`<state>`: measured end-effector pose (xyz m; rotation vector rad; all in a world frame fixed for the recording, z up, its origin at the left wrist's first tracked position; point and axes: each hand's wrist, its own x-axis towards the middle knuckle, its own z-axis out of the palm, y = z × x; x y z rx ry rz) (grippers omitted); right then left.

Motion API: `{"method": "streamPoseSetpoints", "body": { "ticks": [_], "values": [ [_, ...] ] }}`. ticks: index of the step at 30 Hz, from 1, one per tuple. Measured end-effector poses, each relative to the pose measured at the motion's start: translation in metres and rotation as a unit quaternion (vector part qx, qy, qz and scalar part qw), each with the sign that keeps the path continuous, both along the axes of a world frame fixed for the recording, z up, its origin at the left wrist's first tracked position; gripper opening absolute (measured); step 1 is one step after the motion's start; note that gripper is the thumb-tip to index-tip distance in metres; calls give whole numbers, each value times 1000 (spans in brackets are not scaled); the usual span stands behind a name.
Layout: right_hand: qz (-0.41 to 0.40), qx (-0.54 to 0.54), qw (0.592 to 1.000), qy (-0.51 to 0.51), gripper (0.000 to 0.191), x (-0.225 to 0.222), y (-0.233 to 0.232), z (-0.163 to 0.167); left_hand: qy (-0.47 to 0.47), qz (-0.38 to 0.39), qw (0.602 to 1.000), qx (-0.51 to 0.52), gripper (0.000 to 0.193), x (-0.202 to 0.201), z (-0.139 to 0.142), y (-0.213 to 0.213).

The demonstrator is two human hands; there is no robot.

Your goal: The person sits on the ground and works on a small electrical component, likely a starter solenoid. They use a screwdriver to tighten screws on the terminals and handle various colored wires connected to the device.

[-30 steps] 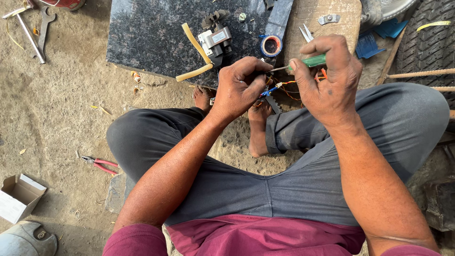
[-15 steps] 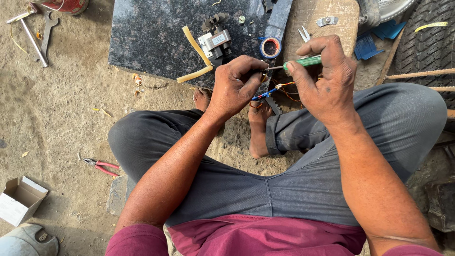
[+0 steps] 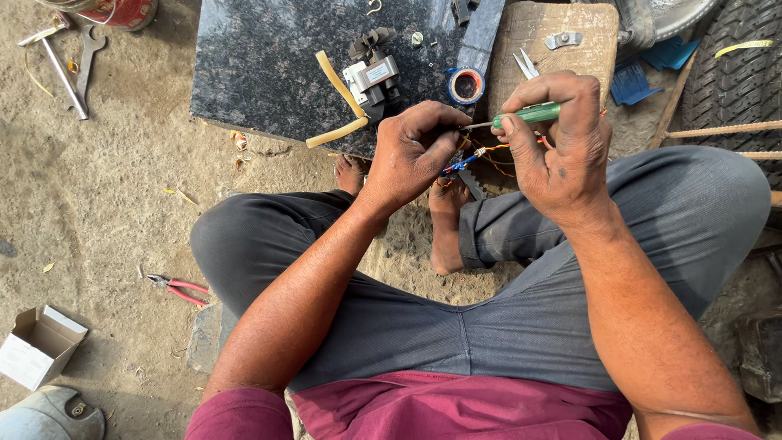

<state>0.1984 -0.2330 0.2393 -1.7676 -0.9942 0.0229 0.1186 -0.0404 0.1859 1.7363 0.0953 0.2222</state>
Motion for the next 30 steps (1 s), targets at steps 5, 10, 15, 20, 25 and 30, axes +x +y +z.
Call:
{"method": "streamPoseSetpoints", "body": {
  "ticks": [5, 10, 15, 20, 25, 30],
  "values": [
    [-3, -12, 999, -40, 28, 4, -1, -3, -5, -2, 1000, 17, 20, 1, -1, 1],
    [-16, -29, 997, -72, 31, 4, -3, -5, -4, 1, 1000, 12, 20, 0, -4, -1],
    [-16, -34, 995, -98, 34, 4, -3, -6, -6, 1, 1000, 22, 21, -1, -4, -1],
    [-15, -34, 997, -71, 30, 4, -4, -8, -15, 6, 1000, 22, 21, -1, -3, -1],
    [-1, -19, 999, -33, 26, 4, -7, -11, -23, 3, 999, 31, 20, -2, -5, -1],
    [-26, -49, 998, -42, 28, 3, -5, -6, -22, 8, 999, 35, 20, -3, -8, -3]
  ]
}}
